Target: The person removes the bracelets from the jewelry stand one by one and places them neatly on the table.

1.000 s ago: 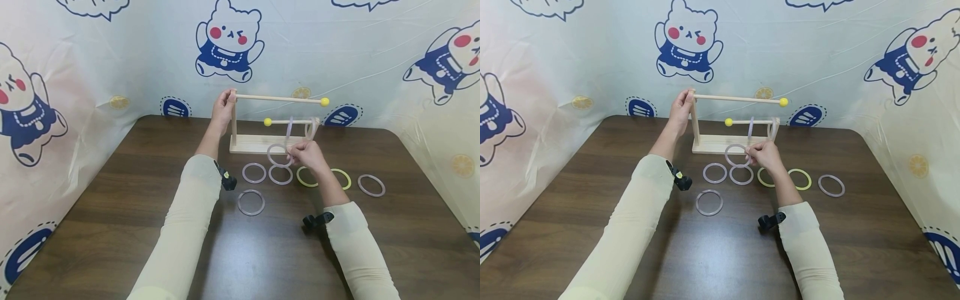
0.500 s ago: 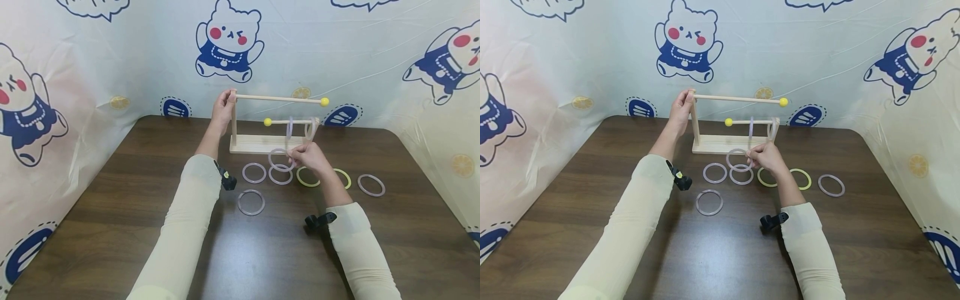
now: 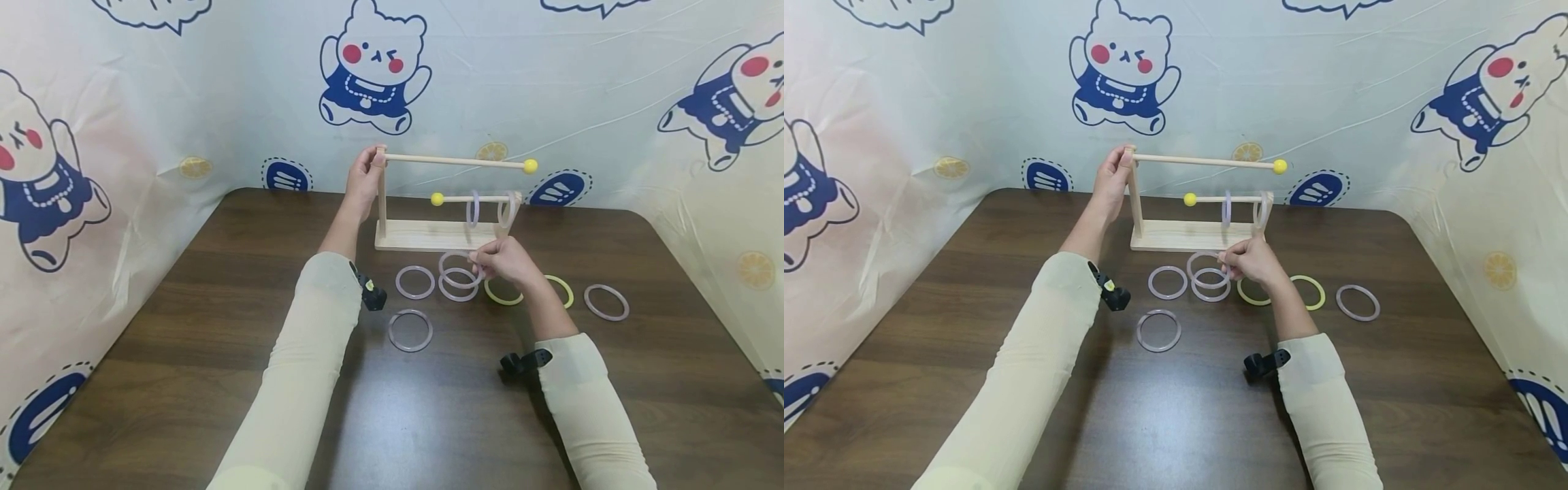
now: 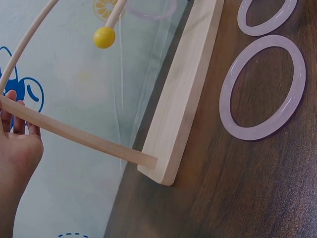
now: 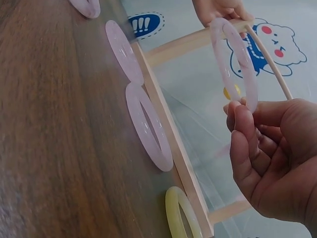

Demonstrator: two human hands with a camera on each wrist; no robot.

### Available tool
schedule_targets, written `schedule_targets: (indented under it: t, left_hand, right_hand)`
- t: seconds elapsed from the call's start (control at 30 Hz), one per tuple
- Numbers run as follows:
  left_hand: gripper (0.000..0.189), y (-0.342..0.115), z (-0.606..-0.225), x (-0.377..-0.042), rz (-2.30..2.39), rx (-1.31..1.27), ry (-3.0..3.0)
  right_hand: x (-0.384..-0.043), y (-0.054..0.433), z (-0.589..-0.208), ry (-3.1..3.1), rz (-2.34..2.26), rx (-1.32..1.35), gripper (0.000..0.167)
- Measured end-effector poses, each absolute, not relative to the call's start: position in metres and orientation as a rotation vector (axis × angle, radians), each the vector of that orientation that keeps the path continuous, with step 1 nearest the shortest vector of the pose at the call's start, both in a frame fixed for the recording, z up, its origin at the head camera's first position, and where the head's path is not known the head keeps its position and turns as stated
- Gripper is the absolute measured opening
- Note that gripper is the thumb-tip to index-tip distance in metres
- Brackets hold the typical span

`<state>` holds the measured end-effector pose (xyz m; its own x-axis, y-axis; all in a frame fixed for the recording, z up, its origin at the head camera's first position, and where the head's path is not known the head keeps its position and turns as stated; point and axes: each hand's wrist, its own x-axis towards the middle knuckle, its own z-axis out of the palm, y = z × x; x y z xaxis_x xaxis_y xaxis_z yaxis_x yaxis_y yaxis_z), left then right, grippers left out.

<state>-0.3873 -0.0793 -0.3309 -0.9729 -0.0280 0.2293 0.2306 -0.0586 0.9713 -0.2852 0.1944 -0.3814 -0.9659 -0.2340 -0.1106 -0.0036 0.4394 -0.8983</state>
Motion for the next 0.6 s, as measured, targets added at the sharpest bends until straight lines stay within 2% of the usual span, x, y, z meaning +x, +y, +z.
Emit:
schedule_targets:
  t: [0.2,0.6]
  left_hand:
    - [0.043,-0.0782,-0.3297,-0.3856,-2.139,-0.222,-2.023]
    - [0.042,-0.0791,-0.3295,-0.3848,-2.135,-0.213,-2.034]
  right_hand:
    - [-0.2806,0.1958,-0.3791,2.473,-1.523,-0.339,0.028]
    - [-0.2816,0.2006,-0.3792,2.485,-1.339,-0.393,0.024]
